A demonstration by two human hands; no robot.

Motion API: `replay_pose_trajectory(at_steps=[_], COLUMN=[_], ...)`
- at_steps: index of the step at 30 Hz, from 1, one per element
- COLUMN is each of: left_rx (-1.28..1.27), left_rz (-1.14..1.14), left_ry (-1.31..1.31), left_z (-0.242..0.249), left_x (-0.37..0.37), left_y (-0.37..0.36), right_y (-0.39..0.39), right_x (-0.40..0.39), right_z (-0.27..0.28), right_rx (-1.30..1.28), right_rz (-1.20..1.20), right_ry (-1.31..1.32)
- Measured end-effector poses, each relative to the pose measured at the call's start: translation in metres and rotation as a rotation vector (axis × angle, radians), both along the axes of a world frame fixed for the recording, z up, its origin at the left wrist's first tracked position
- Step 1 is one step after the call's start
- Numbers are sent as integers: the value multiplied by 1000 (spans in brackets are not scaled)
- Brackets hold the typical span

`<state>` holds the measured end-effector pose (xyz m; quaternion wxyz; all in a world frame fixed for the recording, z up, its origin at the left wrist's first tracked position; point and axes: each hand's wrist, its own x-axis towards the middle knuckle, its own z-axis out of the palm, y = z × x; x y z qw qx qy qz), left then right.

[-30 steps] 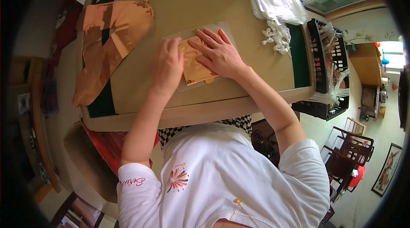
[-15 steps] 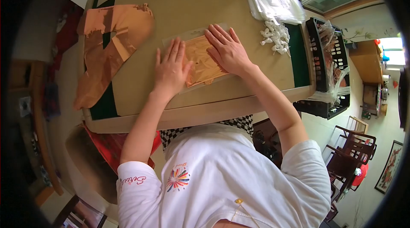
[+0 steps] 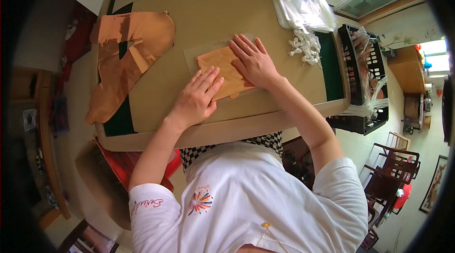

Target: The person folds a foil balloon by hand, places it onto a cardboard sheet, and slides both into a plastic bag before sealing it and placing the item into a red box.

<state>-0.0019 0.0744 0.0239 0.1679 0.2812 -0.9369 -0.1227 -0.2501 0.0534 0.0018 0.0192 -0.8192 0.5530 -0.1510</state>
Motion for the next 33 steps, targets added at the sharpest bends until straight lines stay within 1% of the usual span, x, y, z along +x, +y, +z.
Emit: replay_pose_trajectory(at_steps=[3,5,9,12,16,19,22,24,26,27,29,32,33], left_rx=[-20,-57,-133,-118,25,85,165,248,366,427,465,487,488], left_rz=[-7,33,89,33,-2,1,-5,8,32,39,39,31,33], left_ry=[11,40,24,-37,-5,-24,-11,46,108,135,155,180,189], left_z=[-6,-20,-8,-5,-14,-10,-9,-10,-10,-10,-5,-7,-8], left_x=[-6,-9,-16,-17,-17,-17,-14,-13,-13,-13,-12,-12,-12], left_y=[-7,-20,-39,-44,-48,-50,-55,-56,-58,-58,-58,-61,-62], right_y=[0,0,0,0,0,-1,11,32,62,78,100,97,96], right_x=[-1,0,-1,-1,-2,-4,-19,-28,-45,-46,-44,-36,-37], right_z=[1,1,2,2,1,10,4,3,-3,3,26,43,43], right_rx=[9,11,16,23,36,21,-165,-291,-358,-228,17,43,54], right_rz=[2,6,8,10,6,-15,-181,-309,-197,-125,10,246,267], right_ry=[-12,-18,-23,-20,-54,-246,-792,-982,-912,-809,-598,-221,-180])
